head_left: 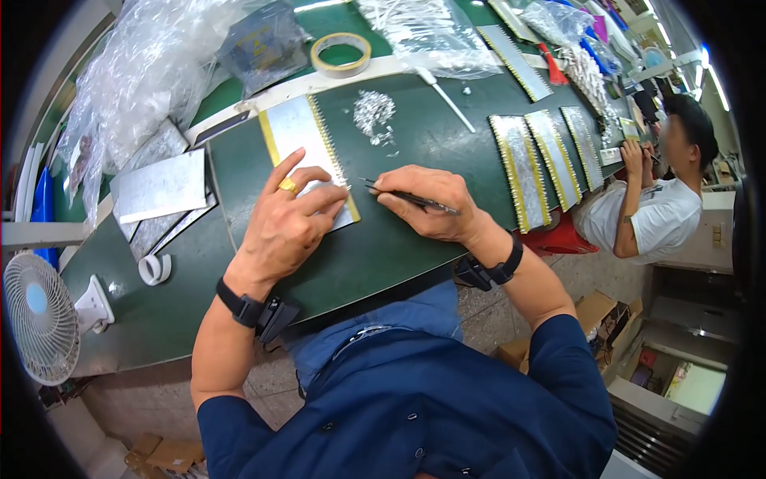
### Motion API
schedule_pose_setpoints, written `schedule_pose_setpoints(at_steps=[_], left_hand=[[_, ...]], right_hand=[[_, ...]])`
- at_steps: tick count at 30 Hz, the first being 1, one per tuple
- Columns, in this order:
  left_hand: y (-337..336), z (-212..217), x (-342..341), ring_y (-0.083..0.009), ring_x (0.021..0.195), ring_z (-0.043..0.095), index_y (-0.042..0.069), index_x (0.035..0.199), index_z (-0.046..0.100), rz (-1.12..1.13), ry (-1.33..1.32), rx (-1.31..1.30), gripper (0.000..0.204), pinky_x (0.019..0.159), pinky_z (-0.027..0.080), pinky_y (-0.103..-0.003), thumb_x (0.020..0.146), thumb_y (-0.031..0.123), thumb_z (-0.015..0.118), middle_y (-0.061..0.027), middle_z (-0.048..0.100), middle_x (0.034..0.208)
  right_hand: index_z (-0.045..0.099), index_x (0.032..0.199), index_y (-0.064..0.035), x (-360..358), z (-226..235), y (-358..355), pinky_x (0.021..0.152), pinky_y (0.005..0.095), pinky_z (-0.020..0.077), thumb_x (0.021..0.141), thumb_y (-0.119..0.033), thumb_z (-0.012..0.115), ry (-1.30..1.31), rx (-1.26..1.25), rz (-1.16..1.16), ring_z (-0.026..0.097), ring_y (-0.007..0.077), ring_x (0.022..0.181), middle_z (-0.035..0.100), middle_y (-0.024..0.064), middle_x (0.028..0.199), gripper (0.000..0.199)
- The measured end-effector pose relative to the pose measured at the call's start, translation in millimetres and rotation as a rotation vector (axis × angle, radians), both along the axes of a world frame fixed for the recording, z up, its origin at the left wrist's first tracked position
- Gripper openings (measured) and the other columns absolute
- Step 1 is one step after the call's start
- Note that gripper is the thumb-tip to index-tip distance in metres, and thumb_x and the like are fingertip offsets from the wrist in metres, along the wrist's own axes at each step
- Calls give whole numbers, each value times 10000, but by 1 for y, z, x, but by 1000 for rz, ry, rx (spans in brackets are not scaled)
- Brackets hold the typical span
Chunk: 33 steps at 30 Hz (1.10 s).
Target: The person picks up small components with tweezers and places them onto a metal plate, using the tool to align them along the edge before setting the plate aside.
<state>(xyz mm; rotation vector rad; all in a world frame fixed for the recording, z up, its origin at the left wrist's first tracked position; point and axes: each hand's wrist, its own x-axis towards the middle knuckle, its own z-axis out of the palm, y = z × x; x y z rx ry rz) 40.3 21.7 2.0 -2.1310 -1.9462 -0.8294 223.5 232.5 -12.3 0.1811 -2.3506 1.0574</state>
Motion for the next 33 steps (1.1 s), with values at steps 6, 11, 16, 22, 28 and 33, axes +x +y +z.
schedule_pose_setpoints(at_steps=[6, 11, 16, 22, 28, 33], left_hand=[[-5, 2, 3, -228, 1103, 721, 71, 719, 723, 41, -11, 89, 193, 1228, 483, -539, 879, 23, 820, 0, 791, 1070], [-5, 1, 1, -218, 1099, 725, 68, 766, 720, 81, -48, 110, 171, 1223, 487, -532, 900, 12, 809, -2, 787, 1066], [-5, 2, 1, -208, 1093, 726, 68, 782, 723, 85, -72, 95, 163, 1227, 484, -527, 911, 11, 804, 1, 783, 1068], [-7, 2, 0, -219, 1091, 726, 72, 843, 749, 72, -78, 78, 106, 1229, 480, -542, 905, 2, 800, 0, 780, 1081], [-6, 3, 0, -232, 1083, 731, 57, 892, 763, 70, -179, 61, 78, 1226, 471, -565, 914, -15, 786, -5, 784, 1086], [-8, 1, -1, -234, 1068, 733, 45, 875, 755, 81, -185, 69, 84, 1220, 471, -565, 921, -19, 783, -10, 783, 1075]], right_hand=[[751, 1185, 35, -2, -1, 3, 863, 284, 618, 1059, -94, 767, -165, -437, -381, 785, 162, 997, 803, 85, 1053, 181], [731, 1219, 53, -9, -3, 15, 854, 251, 597, 1098, -150, 734, -208, -452, -461, 761, 123, 973, 799, 69, 1052, 236], [731, 1218, 54, -12, 1, 14, 847, 247, 592, 1096, -152, 737, -245, -403, -473, 757, 117, 959, 806, 84, 1071, 240], [736, 1214, 55, -12, 0, 14, 853, 257, 598, 1088, -127, 741, -272, -381, -451, 755, 110, 960, 810, 82, 1080, 221], [737, 1220, 59, 1, -9, 14, 842, 260, 605, 1081, -109, 748, -12, 22, -255, 753, 106, 974, 812, 85, 1099, 219], [743, 1183, 61, 2, -4, 6, 811, 253, 603, 1082, -132, 753, -135, -216, -452, 760, 99, 945, 826, 108, 1064, 218]])
